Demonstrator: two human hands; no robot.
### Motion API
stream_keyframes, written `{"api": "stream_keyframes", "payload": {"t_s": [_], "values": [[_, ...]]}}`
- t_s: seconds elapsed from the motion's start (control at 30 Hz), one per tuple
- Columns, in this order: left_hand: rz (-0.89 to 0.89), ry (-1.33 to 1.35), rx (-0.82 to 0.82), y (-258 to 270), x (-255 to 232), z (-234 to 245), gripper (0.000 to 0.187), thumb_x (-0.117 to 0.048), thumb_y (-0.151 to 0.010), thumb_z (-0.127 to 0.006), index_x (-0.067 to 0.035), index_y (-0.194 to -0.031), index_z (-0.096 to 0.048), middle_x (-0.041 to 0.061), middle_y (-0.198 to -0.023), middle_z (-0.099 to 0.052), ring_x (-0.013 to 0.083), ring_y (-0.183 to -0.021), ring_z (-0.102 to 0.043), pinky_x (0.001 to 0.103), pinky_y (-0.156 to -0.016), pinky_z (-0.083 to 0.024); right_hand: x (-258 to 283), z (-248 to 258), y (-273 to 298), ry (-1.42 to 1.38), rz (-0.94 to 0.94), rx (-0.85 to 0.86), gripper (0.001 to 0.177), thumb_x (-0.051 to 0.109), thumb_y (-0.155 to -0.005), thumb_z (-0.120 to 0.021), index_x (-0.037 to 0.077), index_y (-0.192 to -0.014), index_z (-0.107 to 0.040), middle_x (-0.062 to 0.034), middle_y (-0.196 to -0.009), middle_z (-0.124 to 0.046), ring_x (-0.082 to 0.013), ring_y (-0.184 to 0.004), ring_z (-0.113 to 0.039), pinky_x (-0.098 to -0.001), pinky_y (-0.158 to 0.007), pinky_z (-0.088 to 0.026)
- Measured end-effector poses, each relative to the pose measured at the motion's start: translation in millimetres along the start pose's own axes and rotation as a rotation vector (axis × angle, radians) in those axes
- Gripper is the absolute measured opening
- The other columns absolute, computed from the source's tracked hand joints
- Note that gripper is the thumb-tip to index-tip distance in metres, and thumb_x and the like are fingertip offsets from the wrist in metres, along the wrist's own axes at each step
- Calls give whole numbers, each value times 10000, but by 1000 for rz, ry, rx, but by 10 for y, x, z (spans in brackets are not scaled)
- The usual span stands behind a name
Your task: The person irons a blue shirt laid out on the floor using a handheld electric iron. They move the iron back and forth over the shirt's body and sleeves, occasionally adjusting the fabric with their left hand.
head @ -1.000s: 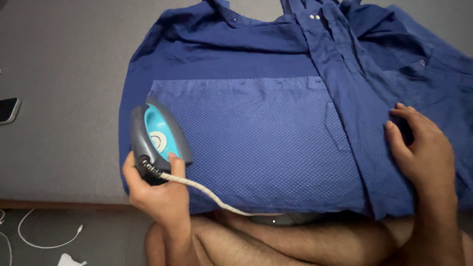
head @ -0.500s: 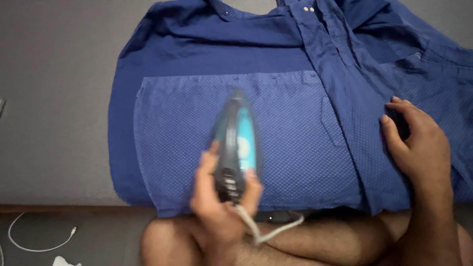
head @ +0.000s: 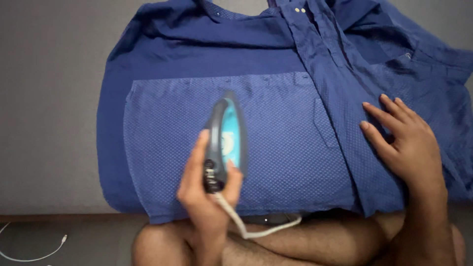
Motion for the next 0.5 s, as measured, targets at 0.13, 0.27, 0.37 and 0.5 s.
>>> {"api": "stream_keyframes", "payload": {"t_s": [0.13,0.27,0.37,0.5], "values": [[-31,-108,-95,-107,259,277,591,0,-879,-703,37,-1456,-578,254,-1346,-694,355,-1216,-736,393,-1031,-618,-5,-24,-18,53,20,46,502,480,-1012,-572,225,-1438,-652,-140,-1565,-542,-365,-1480,-450,-496,-1193,-340],[-6,-165,-201,-146,414,487,566,35,-866,-716,52,-1417,-590,239,-1305,-703,319,-1169,-739,359,-1034,-601,-30,-37,-38,61,27,68,522,462,-1007,-564,206,-1457,-632,-147,-1571,-525,-380,-1477,-432,-514,-1185,-318],[17,-171,-253,-140,437,528,615,42,-809,-719,59,-1413,-608,240,-1304,-710,306,-1148,-741,361,-1029,-589,-36,-37,-88,-17,50,23,516,417,-1016,-576,153,-1459,-615,-165,-1577,-513,-390,-1492,-426,-519,-1204,-316],[57,-111,-260,-69,343,437,591,14,-796,-717,55,-1379,-630,228,-1260,-723,286,-1109,-741,348,-995,-584,30,-101,-140,-129,74,25,490,363,-1003,-597,115,-1425,-626,-170,-1552,-527,-375,-1483,-441,-519,-1217,-310]]}}
Point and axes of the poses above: each hand's wrist, its own y-axis away from the middle knuckle, its own z-axis out of the back of the hand, x = y × z, the point moved 2 cm from there along -y, towards the middle knuckle
